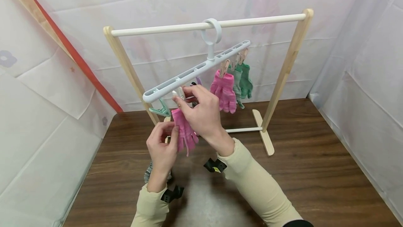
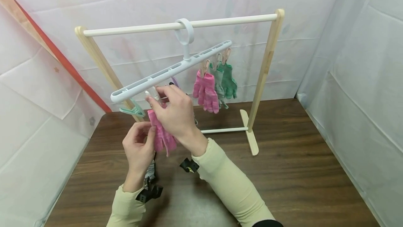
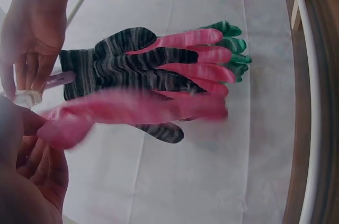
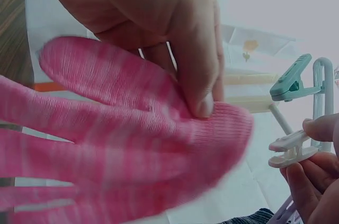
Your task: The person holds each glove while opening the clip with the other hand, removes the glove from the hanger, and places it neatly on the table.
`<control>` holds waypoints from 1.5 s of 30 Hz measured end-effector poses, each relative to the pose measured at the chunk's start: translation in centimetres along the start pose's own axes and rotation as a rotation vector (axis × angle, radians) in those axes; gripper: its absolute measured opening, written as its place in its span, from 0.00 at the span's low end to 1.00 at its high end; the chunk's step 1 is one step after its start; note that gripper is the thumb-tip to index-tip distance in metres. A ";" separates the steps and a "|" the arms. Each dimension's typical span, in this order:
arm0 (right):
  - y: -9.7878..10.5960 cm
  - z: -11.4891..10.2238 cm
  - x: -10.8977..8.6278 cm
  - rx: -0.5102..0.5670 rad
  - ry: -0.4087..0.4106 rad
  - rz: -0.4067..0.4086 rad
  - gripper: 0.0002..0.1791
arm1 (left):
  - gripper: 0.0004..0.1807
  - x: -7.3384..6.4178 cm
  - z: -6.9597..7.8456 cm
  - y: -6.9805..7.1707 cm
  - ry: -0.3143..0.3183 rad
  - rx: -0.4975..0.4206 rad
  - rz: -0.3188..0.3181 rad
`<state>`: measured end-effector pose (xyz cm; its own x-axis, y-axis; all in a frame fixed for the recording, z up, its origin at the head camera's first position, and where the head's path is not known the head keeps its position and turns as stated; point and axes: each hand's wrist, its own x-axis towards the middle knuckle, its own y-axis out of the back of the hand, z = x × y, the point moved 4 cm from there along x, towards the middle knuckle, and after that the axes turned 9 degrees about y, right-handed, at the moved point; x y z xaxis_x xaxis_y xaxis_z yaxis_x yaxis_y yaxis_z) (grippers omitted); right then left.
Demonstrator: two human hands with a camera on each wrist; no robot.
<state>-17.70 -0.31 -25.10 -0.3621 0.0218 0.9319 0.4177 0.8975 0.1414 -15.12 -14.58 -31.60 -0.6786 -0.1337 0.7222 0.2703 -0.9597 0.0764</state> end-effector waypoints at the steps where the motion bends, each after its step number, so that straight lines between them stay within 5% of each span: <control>1: 0.0 0.0 0.0 0.004 -0.001 0.002 0.13 | 0.06 0.0 -0.1 0.0 0.000 0.002 -0.003; 10: 0.2 0.0 0.1 -0.015 0.001 0.004 0.15 | 0.05 -0.5 -1.1 0.7 0.040 0.051 -0.043; 19: 0.5 -0.2 0.2 0.025 0.008 0.036 0.16 | 0.04 -1.6 -2.6 1.5 0.166 0.105 -0.121; 30: 0.6 -0.3 0.1 0.047 0.004 0.037 0.18 | 0.06 -3.8 -4.1 1.6 0.198 0.155 -0.194; 38: 0.7 -0.1 -0.1 0.028 0.018 0.035 0.18 | 0.07 -5.7 -9.1 1.9 0.274 0.182 -0.235; 45: 0.6 -0.2 -0.1 0.027 0.031 0.044 0.18 | 0.04 -5.9 -12.3 2.8 0.452 0.257 -0.257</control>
<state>-17.25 0.16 -25.07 -0.3178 0.0478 0.9469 0.4094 0.9077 0.0916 -18.77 -19.51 -44.16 -0.9535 -0.0512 0.2971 0.1774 -0.8920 0.4157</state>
